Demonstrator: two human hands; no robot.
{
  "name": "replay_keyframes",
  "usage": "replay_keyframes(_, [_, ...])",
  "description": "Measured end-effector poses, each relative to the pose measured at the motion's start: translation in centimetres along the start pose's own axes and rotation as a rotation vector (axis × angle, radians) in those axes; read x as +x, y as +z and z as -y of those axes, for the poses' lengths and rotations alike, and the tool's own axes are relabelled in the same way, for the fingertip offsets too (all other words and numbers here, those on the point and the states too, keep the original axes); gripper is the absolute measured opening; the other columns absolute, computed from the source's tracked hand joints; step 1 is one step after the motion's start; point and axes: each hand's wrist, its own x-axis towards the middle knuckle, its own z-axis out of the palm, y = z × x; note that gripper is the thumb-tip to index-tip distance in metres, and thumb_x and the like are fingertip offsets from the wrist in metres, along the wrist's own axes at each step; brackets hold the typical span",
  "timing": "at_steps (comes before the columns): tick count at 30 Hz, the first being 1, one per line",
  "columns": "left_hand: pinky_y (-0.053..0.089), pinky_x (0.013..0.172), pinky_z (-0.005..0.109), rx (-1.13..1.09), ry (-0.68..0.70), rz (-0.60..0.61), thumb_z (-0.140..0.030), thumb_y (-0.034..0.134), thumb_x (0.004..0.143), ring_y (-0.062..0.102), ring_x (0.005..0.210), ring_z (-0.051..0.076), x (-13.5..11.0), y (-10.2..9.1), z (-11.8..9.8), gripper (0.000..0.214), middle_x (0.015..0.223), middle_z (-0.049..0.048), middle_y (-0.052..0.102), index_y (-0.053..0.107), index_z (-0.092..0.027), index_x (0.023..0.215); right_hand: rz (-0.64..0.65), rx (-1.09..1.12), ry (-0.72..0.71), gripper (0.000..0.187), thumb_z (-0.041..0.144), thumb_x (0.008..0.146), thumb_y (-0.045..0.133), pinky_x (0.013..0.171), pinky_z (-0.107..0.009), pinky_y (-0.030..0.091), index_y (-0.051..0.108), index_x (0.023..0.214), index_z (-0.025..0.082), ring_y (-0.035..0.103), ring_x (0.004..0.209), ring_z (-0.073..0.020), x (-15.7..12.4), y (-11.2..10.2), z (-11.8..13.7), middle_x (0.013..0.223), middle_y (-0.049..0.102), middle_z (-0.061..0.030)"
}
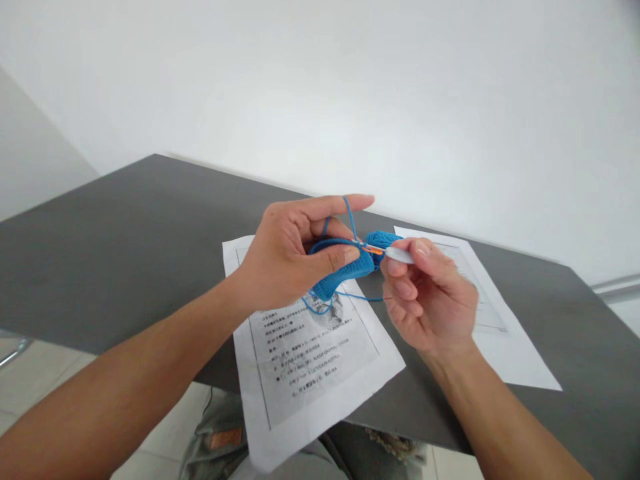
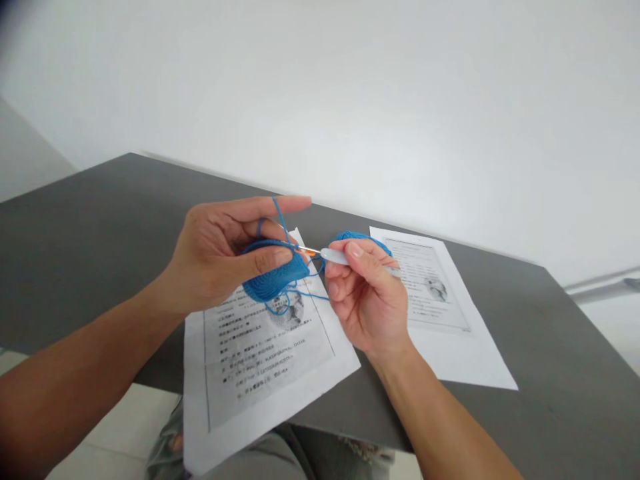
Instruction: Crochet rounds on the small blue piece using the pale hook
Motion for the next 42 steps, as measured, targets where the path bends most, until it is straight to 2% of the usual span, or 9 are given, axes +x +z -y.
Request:
replay_keyframes(3, [0.053,0.060,0.028,0.011,0.023,-0.053,-0.016,0.089,0.079,0.068,0.064,0.015,-0.1,0.5,0.4,0.054,0.080,0.0024,0.081,0.083,-0.017,0.133,-0.024,-0.021,-0.100,0.010,0.034,0.098,0.080,0.035,-0.012,0.051,0.086,0.104,0.028,0.070,0.051,-0.0088,-0.1,1.2,-1.0,0.077,0.081,0.0030])
replay_keyframes(7, [0.055,0.062,0.025,-0.019,0.006,-0.139,-0.013,0.090,0.078,0.067,0.065,0.012,-0.4,1.3,0.9,0.055,0.079,-0.0009,0.082,0.082,-0.016,0.132,-0.155,-0.110,-0.272,0.007,0.028,0.097,0.081,0.040,-0.016,0.057,0.086,0.100,0.024,0.073,0.053,-0.0110,-0.3,2.6,-1.6,0.075,0.080,0.0020])
replay_keyframes(13, [0.061,0.064,0.028,-0.108,-0.028,-0.224,-0.015,0.094,0.075,0.074,0.071,0.017,-0.6,2.0,0.9,0.048,0.084,0.0003,0.085,0.085,-0.020,0.122,-0.232,-0.226,-0.396,0.007,0.025,0.100,0.077,0.039,-0.021,0.057,0.084,0.101,0.024,0.071,0.050,-0.0122,-1.0,3.6,-2.7,0.076,0.079,0.0019])
replay_keyframes(17, [0.061,0.062,0.025,-0.188,-0.046,-0.229,-0.015,0.097,0.073,0.072,0.067,0.015,-0.6,2.1,1.3,0.048,0.082,0.0006,0.084,0.084,-0.018,0.120,-0.258,-0.646,-0.645,0.022,0.013,0.101,0.072,0.056,-0.030,0.066,0.081,0.116,0.027,0.076,0.066,-0.0158,-1.8,3.7,-3.3,0.095,0.082,-0.0023])
replay_keyframes(20, [0.060,0.062,0.022,-0.309,-0.041,-0.186,-0.011,0.096,0.074,0.072,0.068,0.013,-0.4,1.9,1.7,0.044,0.082,-0.0006,0.084,0.085,-0.018,0.117,-0.151,-1.106,-0.874,0.044,0.006,0.095,0.076,0.075,-0.036,0.071,0.076,0.135,0.024,0.082,0.087,-0.0230,-2.2,3.5,-2.8,0.109,0.084,-0.0096])
replay_keyframes(24, [0.062,0.064,0.020,-0.497,-0.060,-0.044,-0.009,0.098,0.072,0.075,0.067,0.013,-0.1,1.3,1.5,0.045,0.077,-0.0012,0.082,0.087,-0.018,0.114,-0.073,-1.281,-1.015,0.069,0.007,0.094,0.079,0.082,-0.039,0.072,0.060,0.158,0.023,0.083,0.098,-0.0278,-2.3,3.1,-2.1,0.118,0.085,-0.0116])
replay_keyframes(28, [0.064,0.064,0.022,-0.548,-0.123,0.030,-0.008,0.096,0.074,0.077,0.067,0.015,0.0,0.5,1.0,0.043,0.080,0.0025,0.084,0.087,-0.016,0.115,-0.010,-1.186,-1.019,0.070,0.008,0.095,0.080,0.077,-0.039,0.072,0.060,0.159,0.027,0.083,0.093,-0.0258,-2.1,2.4,-1.3,0.122,0.086,-0.0085])
replay_keyframes(35, [0.064,0.067,0.021,-0.448,-0.168,0.019,-0.010,0.099,0.071,0.077,0.069,0.014,0.4,-0.1,0.6,0.045,0.080,0.0034,0.083,0.088,-0.016,0.114,0.101,-0.927,-0.794,0.049,0.007,0.096,0.080,0.080,-0.038,0.072,0.078,0.139,0.031,0.082,0.088,-0.0205,-1.6,1.1,0.6,0.112,0.085,-0.0044])
replay_keyframes(42, [0.061,0.062,0.020,-0.304,-0.212,0.105,-0.014,0.101,0.069,0.076,0.067,0.014,1.0,-0.9,0.4,0.051,0.081,0.0050,0.083,0.087,-0.016,0.118,0.094,-0.950,-0.761,0.051,0.003,0.089,0.085,0.075,-0.037,0.071,0.082,0.133,0.031,0.082,0.086,-0.0196,-1.7,0.3,1.7,0.112,0.086,-0.0034])
